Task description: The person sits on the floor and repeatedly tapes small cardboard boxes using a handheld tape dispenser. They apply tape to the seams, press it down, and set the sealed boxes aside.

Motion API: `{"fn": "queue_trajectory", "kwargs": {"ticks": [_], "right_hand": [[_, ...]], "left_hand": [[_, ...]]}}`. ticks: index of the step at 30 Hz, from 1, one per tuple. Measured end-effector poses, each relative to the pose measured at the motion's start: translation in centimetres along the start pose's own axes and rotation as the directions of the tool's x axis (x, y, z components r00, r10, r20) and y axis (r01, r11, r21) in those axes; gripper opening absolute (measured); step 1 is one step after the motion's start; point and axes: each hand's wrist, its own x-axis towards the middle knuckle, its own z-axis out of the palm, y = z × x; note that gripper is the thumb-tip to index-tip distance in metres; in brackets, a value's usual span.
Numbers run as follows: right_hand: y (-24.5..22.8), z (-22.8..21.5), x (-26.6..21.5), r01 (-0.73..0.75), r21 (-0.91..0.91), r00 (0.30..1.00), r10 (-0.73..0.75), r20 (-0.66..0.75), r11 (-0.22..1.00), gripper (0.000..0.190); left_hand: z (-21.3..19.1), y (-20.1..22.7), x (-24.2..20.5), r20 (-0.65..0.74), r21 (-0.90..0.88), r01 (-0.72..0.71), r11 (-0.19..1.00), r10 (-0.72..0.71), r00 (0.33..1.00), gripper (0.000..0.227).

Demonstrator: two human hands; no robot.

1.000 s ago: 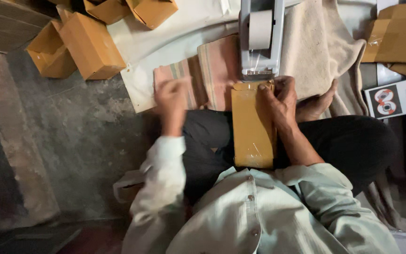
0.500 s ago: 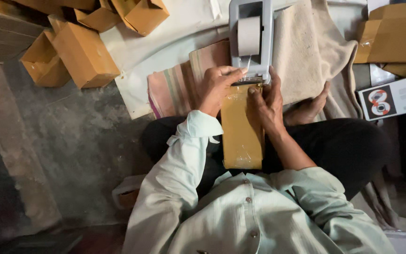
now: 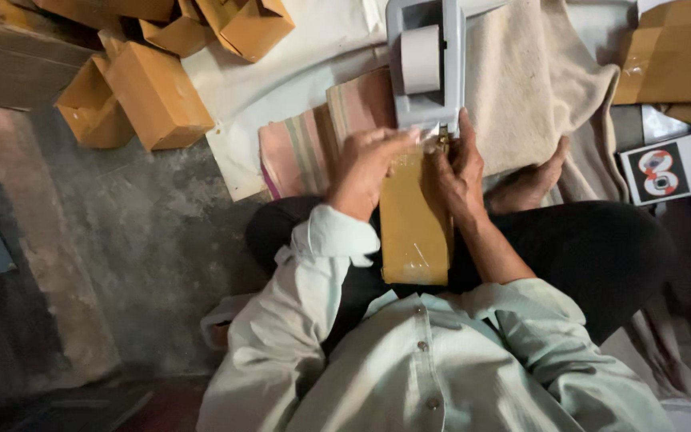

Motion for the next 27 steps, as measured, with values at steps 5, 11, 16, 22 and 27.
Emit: {"fn": "queue_trajectory", "kwargs": {"ticks": [5,11,16,22,27], "right_hand": [[1.1,-0.6,0.3,-0.072,0.263,0.994,0.049,0.096,0.962,0.071],[-1.3,-1.9,-0.1,-0.112,0.187,0.989,0.092,0.114,0.976,0.074],[-3.3,-3.1,-1.2,-0.086,-0.01,0.991,0.087,0.105,0.996,0.079],[-4.9,-3.3,-0.8,-0.064,0.003,0.991,0.063,0.119,0.998,0.081],[-5.9,-3.4,-0.7,-0.132,0.263,0.984,0.094,0.154,0.956,0.082]], "left_hand": [[-1.1,-4.7,0.0,0.063,-0.099,-0.089,0.991,0.095,0.993,0.028],[-1.0,-5.8,0.9,0.105,-0.09,-0.008,0.996,0.018,0.994,0.029],[-0.9,-5.1,-0.3,0.069,-0.111,-0.02,0.994,0.028,0.997,0.026],[0.2,-4.3,-0.9,0.119,-0.19,-0.095,0.977,0.119,0.986,0.03],[1.2,-3.4,-1.1,0.046,-0.115,-0.158,0.981,0.165,0.985,0.027]]}}
